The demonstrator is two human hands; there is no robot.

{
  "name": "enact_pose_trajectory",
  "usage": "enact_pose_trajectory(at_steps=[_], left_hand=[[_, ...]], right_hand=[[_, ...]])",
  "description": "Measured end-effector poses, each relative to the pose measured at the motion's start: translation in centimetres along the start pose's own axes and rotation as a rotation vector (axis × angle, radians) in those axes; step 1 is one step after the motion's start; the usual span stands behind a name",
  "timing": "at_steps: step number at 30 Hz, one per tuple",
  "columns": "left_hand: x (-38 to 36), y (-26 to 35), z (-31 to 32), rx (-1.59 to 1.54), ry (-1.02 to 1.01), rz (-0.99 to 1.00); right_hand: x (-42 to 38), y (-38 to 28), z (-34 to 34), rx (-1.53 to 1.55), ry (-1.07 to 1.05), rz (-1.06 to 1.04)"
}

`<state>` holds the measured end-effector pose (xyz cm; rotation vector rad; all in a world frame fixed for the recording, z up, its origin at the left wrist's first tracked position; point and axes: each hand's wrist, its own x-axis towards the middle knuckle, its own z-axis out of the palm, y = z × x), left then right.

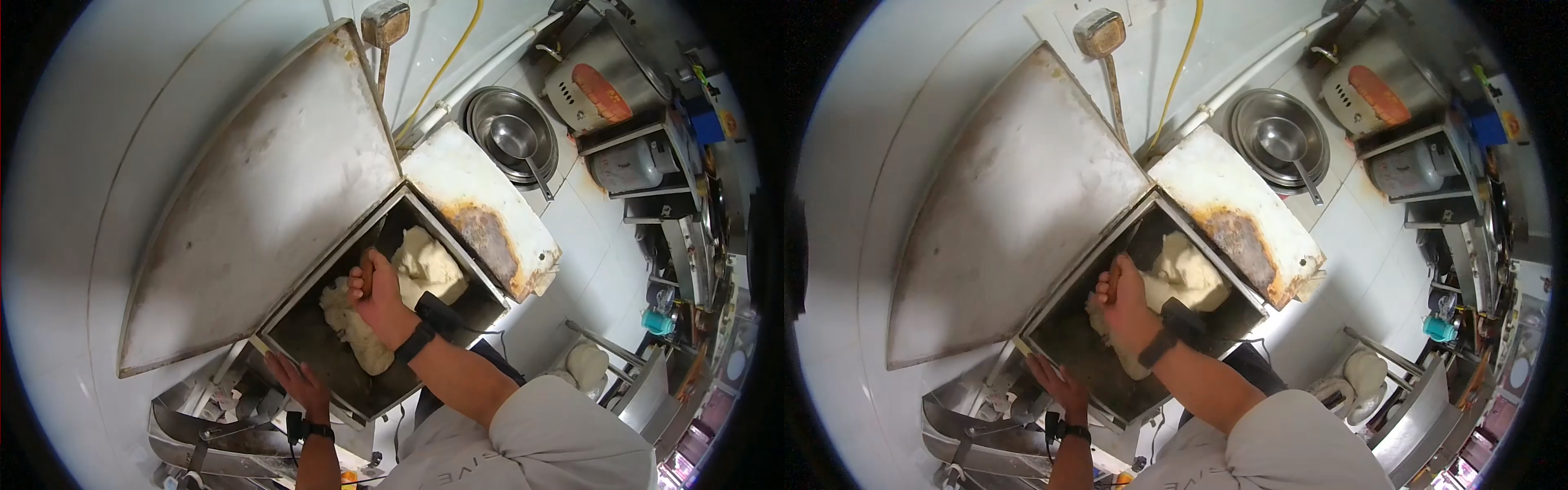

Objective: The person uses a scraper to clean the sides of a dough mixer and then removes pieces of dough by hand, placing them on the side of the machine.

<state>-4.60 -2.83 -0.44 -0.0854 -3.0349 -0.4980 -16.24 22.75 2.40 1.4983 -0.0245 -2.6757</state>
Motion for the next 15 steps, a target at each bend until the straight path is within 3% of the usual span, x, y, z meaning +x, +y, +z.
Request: enact_pose_trajectory(at_steps=[7, 9, 15], left_hand=[[-0.1, -0.1, 0.1, -0.039, -0.022, -0.033], [-0.2, -0.4, 0.2, -0.033, -0.025, -0.021], [0.1, 0.0, -0.1, -0.058, -0.047, -0.028]], right_hand=[[2.8, -1.3, 0.3, 0.093, 0.013, 0.011], [5.3, -1.9, 0.2, 0.092, 0.105, -0.081], [20.5, -5.7, -4.7, 0.059, 0.247, -0.17]])
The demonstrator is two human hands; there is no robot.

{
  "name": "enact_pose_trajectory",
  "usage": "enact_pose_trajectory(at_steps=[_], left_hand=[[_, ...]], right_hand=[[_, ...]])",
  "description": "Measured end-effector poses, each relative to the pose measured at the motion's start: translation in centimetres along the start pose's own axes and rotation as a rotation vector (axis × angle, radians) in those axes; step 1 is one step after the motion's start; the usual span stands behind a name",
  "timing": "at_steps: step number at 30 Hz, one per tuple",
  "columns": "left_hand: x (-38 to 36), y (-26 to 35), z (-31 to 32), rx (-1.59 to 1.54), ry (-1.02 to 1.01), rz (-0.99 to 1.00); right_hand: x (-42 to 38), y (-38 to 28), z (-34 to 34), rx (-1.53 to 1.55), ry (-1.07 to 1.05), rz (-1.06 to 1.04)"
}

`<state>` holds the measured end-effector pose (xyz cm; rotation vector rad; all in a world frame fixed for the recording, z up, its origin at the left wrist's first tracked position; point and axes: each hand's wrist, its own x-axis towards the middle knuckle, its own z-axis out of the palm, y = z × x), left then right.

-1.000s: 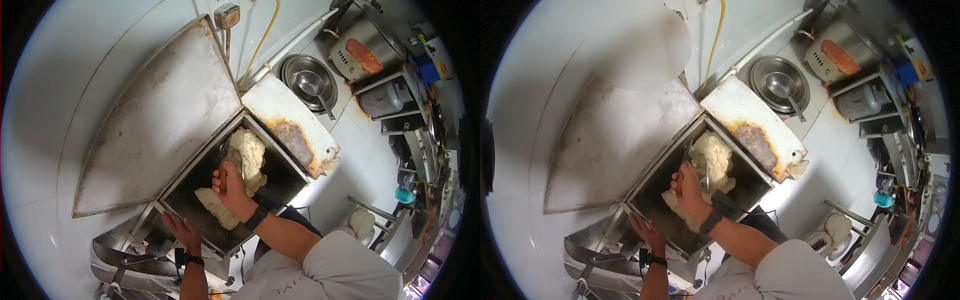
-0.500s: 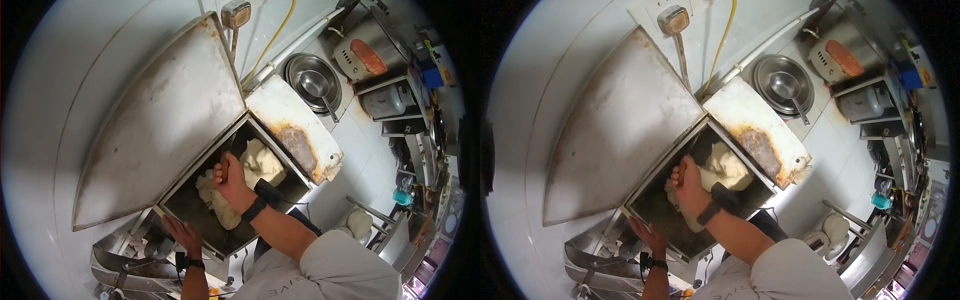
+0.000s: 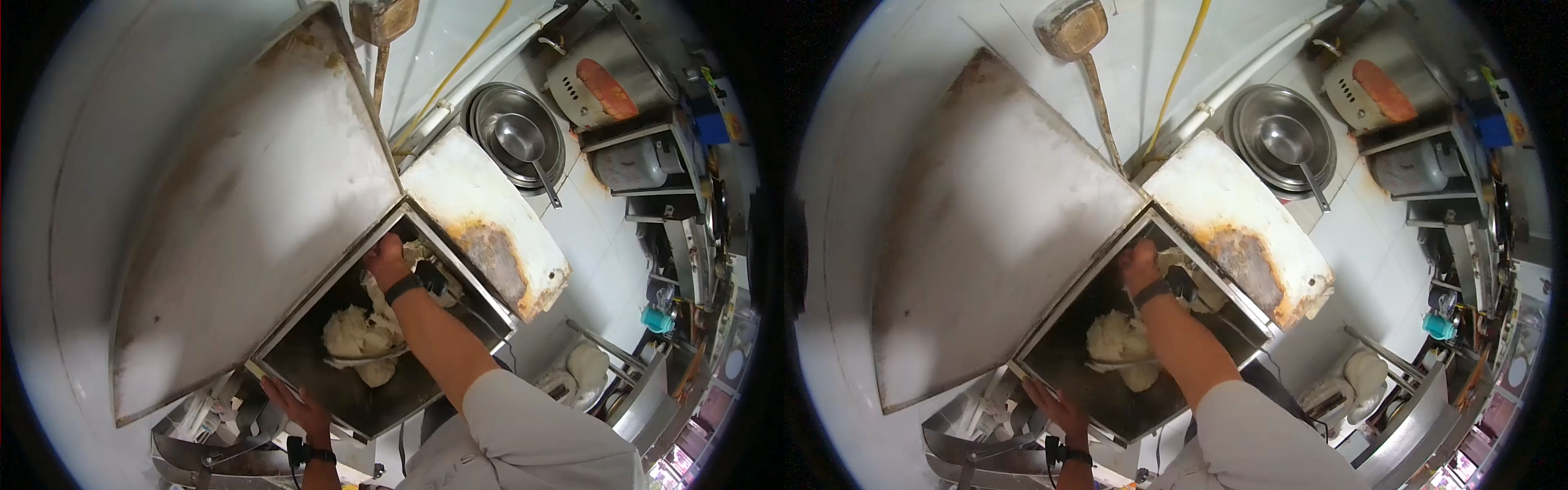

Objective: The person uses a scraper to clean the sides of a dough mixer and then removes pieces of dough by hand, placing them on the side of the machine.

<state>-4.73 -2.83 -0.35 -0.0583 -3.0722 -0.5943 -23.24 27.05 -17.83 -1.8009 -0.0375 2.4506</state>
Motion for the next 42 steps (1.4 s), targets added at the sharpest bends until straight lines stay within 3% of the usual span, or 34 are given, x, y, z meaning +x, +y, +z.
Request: enact_pose_trajectory(at_steps=[2, 4, 5, 7, 8, 9, 11, 13, 19, 22, 23, 25, 26, 27, 29, 32, 35, 42], left_hand=[[0.0, -0.3, 0.2, 0.012, 0.009, 0.016], [-0.1, -0.3, 0.2, 0.038, 0.003, 0.003], [0.2, -0.1, 0.6, 0.038, 0.01, -0.004], [-0.1, 0.0, -0.1, 0.046, 0.011, 0.023], [0.3, -0.1, 0.1, 0.036, 0.031, 0.029], [0.4, -0.5, 0.4, 0.031, 0.046, 0.056], [-0.6, -1.7, 0.6, 0.025, 0.058, 0.069], [-0.8, -1.6, 1.2, 0.016, 0.071, 0.022], [0.0, -0.1, -0.2, 0.02, 0.077, -0.005], [0.1, -0.2, -0.3, 0.018, 0.109, -0.022], [-0.2, -0.1, -0.2, 0.025, 0.114, -0.015], [-0.3, -0.1, -0.5, 0.02, 0.13, -0.02], [-0.2, -0.2, -0.4, 0.016, 0.145, 0.006], [-0.3, -0.2, -0.4, 0.01, 0.145, -0.011], [-0.3, -0.5, -0.1, -0.005, 0.16, 0.001], [-0.3, -0.5, -0.2, -0.029, 0.164, -0.008], [-0.2, -0.5, -0.2, -0.034, 0.149, -0.029], [-0.1, -0.6, 0.1, -0.014, 0.152, -0.035]], right_hand=[[7.9, 0.5, -2.2, -0.045, -0.014, -0.07], [13.1, 0.7, -3.4, 0.188, -0.468, -0.126], [13.7, 1.1, -3.1, 0.18, -0.474, -0.121], [12.0, 2.3, -4.1, -0.392, -0.421, -0.508], [4.8, 1.5, -2.3, -0.211, -0.205, -0.363], [-0.5, 0.6, -1.0, -0.08, -0.247, -0.075], [-8.3, -1.0, -2.9, 0.038, -0.323, 0.286], [-16.8, -1.5, -2.2, -0.188, -0.163, 0.293], [-25.9, -2.9, -6.6, -0.709, -0.371, 0.312], [-28.5, -4.2, -7.3, -1.556, -0.526, 0.221], [-28.4, -4.7, -8.3, -1.58, -0.518, 0.24], [-28.0, -4.6, -9.8, -2.199, -0.975, -0.119], [-30.5, -3.7, -8.1, -2.418, -0.944, -0.081], [-30.1, -3.3, -8.8, -2.434, -0.945, -0.069], [-28.3, -2.6, -10.7, -2.749, -1.374, -0.237], [-26.7, -0.3, -11.9, -2.786, -1.572, -0.156], [-25.9, 2.3, -11.6, -2.92, -1.566, 0.056], [-25.2, 4.5, -12.2, -2.883, -1.466, 0.212]])
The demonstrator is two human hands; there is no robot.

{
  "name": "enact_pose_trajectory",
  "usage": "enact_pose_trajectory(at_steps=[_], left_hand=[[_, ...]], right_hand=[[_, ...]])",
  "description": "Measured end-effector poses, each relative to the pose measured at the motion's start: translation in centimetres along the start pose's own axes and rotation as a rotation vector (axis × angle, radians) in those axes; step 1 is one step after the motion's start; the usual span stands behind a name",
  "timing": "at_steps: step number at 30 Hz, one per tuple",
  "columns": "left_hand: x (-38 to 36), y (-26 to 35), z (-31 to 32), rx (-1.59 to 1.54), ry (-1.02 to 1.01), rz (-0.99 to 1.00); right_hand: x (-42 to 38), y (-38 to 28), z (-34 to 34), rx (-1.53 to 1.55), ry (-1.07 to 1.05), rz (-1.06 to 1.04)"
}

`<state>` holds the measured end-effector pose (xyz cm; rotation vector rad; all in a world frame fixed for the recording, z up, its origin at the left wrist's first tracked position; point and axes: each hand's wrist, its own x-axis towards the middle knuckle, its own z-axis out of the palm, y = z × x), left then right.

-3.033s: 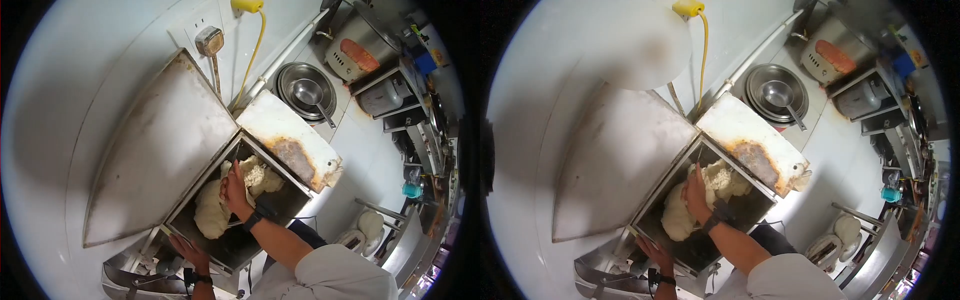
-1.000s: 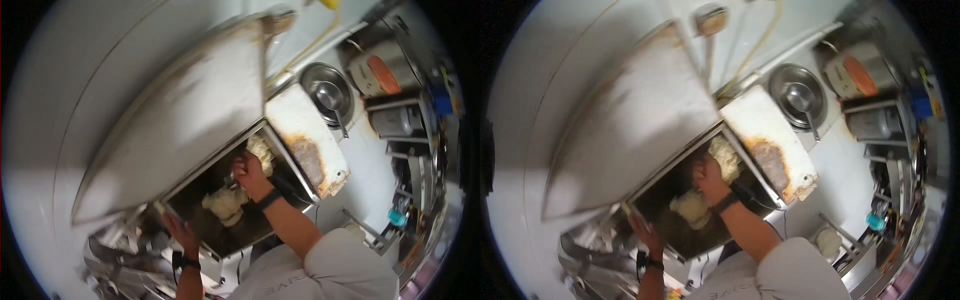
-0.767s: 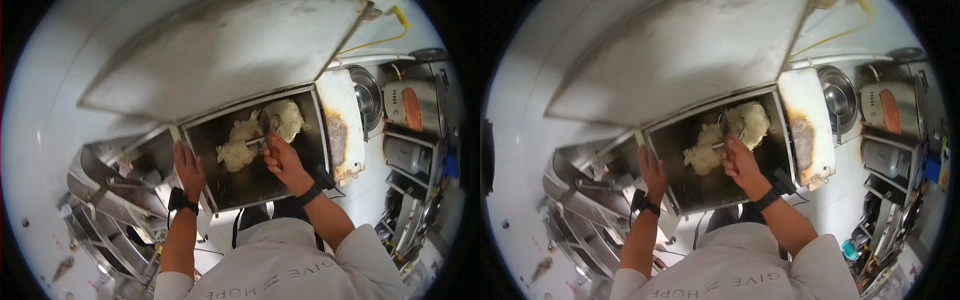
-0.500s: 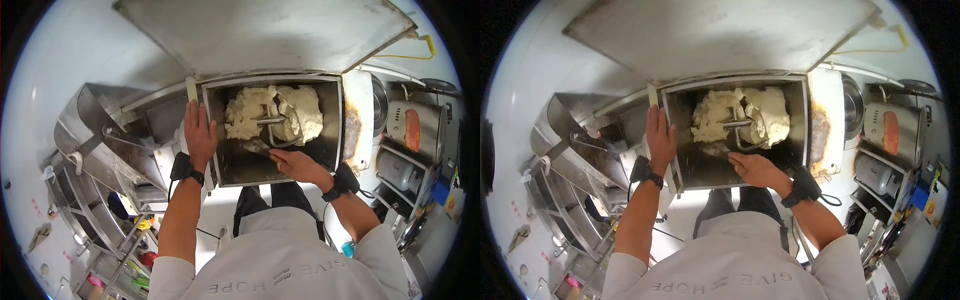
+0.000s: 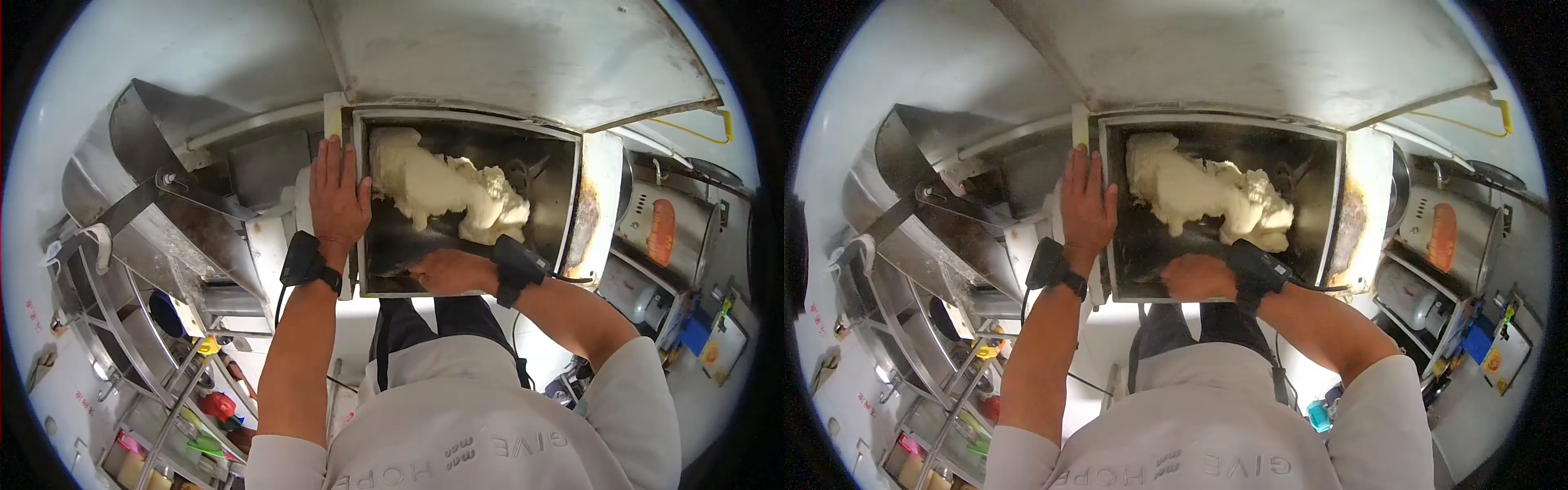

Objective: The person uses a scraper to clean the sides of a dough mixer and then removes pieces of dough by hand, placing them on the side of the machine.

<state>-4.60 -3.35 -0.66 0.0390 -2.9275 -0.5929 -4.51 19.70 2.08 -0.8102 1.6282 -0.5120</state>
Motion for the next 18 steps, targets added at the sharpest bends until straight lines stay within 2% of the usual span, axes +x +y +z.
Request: enact_pose_trajectory(at_steps=[3, 6, 8, 12, 14, 18], left_hand=[[0.0, 0.0, 0.0, 0.005, -0.009, -0.005], [0.1, 0.0, -0.1, 0.008, -0.031, -0.013], [0.1, -0.1, 0.0, 0.002, -0.02, -0.013], [0.1, -0.2, 0.1, -0.016, -0.015, -0.014], [0.2, -0.3, 0.1, -0.029, -0.005, -0.001], [0.3, -0.3, 0.1, -0.04, -0.009, -0.009]], right_hand=[[0.4, -0.3, 0.4, -0.087, -0.001, -0.039], [0.8, -1.2, 0.2, -0.059, 0.037, 0.039], [1.4, -1.3, 0.3, -0.064, -0.016, 0.099], [2.8, -1.0, 0.4, -0.101, -0.042, 0.054], [4.2, -0.7, 1.3, -0.116, -0.045, 0.146], [6.9, 0.9, 2.9, -0.131, -0.059, 0.203]])
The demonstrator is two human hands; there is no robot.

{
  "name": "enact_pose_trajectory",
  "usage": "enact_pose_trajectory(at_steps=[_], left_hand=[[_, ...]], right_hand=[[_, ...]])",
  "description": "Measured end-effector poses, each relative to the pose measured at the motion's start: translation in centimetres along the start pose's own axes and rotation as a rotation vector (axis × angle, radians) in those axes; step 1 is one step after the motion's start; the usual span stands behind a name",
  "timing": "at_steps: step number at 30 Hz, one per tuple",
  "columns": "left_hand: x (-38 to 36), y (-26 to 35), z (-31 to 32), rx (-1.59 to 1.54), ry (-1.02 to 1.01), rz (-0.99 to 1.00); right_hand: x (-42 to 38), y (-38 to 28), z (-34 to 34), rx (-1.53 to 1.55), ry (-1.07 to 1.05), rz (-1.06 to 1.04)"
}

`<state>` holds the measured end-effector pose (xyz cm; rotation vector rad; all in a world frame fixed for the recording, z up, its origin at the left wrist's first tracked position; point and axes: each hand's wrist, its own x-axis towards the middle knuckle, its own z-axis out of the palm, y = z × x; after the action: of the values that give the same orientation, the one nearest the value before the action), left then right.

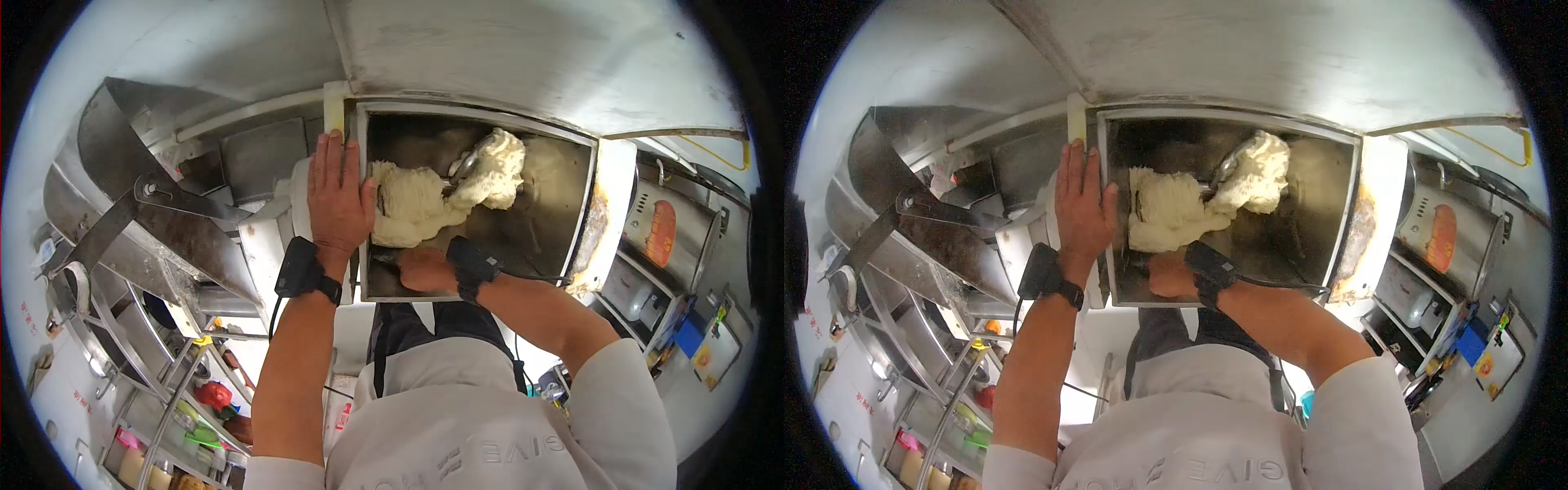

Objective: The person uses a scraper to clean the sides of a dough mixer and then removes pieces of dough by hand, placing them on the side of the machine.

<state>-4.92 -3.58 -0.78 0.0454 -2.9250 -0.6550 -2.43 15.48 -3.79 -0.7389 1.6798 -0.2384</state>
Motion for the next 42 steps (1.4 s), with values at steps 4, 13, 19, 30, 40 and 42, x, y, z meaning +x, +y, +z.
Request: enact_pose_trajectory(at_steps=[4, 13, 19, 30, 40, 42], left_hand=[[-0.1, -0.2, 0.1, 0.011, -0.003, 0.008], [-0.1, -0.1, 0.0, 0.001, -0.028, -0.011], [0.1, -0.1, -0.1, 0.003, -0.009, -0.007], [0.0, 0.5, -0.4, 0.008, 0.013, 0.0], [-0.4, 0.2, 0.0, 0.043, 0.046, 0.027], [-0.4, 0.1, 0.1, 0.043, 0.043, 0.031]], right_hand=[[6.2, 4.5, 6.0, -0.051, 0.06, -0.163], [15.5, 7.7, 8.5, -0.363, 0.378, -0.051], [20.5, 10.8, 10.5, -1.012, 0.578, -0.042], [4.6, 7.3, 4.4, -0.136, 0.109, 0.12], [-8.9, 2.7, -0.1, 0.136, 0.229, -0.205], [-9.5, 2.1, -1.1, 0.179, 0.175, -0.195]])
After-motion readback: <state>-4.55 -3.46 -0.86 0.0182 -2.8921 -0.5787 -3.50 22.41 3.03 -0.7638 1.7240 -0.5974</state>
